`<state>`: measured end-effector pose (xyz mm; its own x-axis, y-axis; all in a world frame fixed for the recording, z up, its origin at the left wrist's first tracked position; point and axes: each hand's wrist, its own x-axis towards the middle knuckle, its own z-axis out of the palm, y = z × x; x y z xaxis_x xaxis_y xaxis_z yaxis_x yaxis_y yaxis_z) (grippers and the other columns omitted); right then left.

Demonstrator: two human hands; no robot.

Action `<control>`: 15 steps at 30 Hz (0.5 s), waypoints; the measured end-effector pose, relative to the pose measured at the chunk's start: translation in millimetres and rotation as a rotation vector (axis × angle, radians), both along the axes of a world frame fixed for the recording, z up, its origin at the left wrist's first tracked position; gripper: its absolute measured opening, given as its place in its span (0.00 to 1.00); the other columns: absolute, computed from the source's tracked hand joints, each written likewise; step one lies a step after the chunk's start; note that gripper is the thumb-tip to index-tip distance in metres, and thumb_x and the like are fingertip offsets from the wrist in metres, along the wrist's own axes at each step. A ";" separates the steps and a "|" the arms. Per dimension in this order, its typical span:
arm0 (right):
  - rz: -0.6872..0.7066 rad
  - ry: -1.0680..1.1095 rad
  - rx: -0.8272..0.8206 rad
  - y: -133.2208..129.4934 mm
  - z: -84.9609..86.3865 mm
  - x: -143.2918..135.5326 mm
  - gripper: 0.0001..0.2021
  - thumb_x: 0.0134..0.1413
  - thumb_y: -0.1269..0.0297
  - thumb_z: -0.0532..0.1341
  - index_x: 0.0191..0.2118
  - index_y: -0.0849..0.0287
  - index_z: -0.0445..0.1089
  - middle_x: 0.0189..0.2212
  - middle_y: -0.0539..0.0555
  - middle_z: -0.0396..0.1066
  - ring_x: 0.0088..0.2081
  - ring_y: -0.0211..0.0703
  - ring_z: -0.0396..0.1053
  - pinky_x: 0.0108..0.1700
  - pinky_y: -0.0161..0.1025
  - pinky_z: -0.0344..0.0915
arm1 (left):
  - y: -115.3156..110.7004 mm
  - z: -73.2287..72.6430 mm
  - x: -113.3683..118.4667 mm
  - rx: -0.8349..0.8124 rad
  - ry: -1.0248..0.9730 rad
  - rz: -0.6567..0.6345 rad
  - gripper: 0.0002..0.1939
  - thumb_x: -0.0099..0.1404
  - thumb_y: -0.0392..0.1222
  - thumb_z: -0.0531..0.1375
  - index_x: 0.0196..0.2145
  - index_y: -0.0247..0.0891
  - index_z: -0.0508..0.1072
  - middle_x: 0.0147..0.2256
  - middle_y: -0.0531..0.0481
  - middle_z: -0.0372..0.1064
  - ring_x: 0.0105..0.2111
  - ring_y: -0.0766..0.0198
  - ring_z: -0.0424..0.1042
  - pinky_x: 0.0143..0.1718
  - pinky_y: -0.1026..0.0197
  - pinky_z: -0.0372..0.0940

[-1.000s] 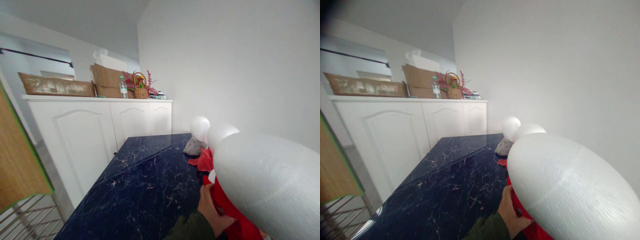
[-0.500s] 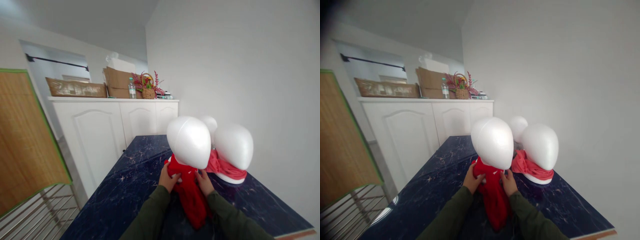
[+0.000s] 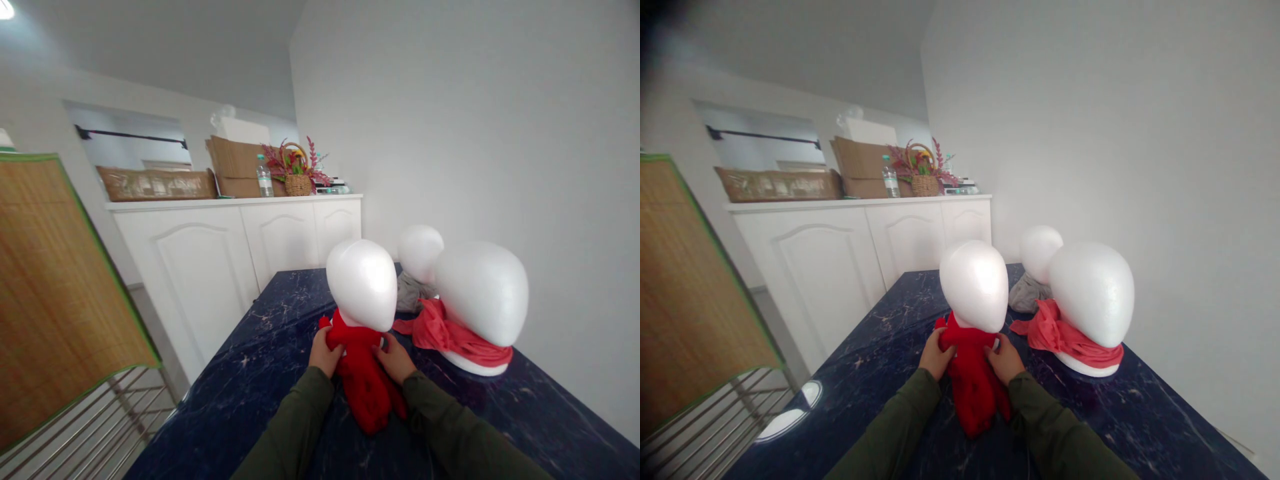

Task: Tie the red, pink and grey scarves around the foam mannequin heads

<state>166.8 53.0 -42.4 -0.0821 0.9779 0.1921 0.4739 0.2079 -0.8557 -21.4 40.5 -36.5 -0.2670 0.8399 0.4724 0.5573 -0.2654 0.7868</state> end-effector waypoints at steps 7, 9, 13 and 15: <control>0.004 -0.032 -0.016 -4.7 0.0 -1.5 0.23 0.44 0.60 0.56 0.47 0.66 0.58 0.23 0.52 0.66 0.27 0.40 0.65 0.31 0.36 0.58 | -11.6 16.6 -4.2 -0.019 0.319 0.203 0.05 0.46 0.32 0.56 0.24 0.37 0.67 0.40 0.43 0.65 0.49 0.52 0.58 0.51 0.50 0.51; -0.018 0.038 -0.050 -4.9 -0.8 -2.3 0.21 0.45 0.58 0.56 0.44 0.65 0.59 0.22 0.51 0.66 0.26 0.39 0.65 0.31 0.35 0.58 | -21.8 25.4 -0.4 -0.071 0.322 0.147 0.02 0.50 0.35 0.54 0.24 0.37 0.66 0.34 0.46 0.68 0.39 0.57 0.65 0.43 0.54 0.59; 0.020 0.195 -0.128 -10.7 2.4 -3.5 0.21 0.52 0.49 0.45 0.29 0.61 0.63 0.18 0.49 0.63 0.19 0.35 0.60 0.25 0.34 0.56 | -54.4 39.8 22.9 -0.090 0.316 -0.058 0.06 0.55 0.38 0.51 0.30 0.37 0.65 0.27 0.51 0.68 0.29 0.63 0.67 0.33 0.61 0.61; 0.114 0.289 -0.138 -15.7 6.3 -3.6 0.27 0.52 0.44 0.41 0.21 0.61 0.63 0.16 0.49 0.62 0.19 0.34 0.59 0.26 0.34 0.56 | -72.2 43.2 38.8 -0.042 0.363 -0.285 0.11 0.56 0.41 0.52 0.38 0.37 0.66 0.33 0.49 0.69 0.33 0.62 0.67 0.36 0.61 0.60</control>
<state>163.2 37.3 -36.1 -0.1535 0.9841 0.0893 0.1882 0.1179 -0.9750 17.4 -31.8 6.7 0.1538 0.8763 0.4567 0.7082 -0.4200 0.5675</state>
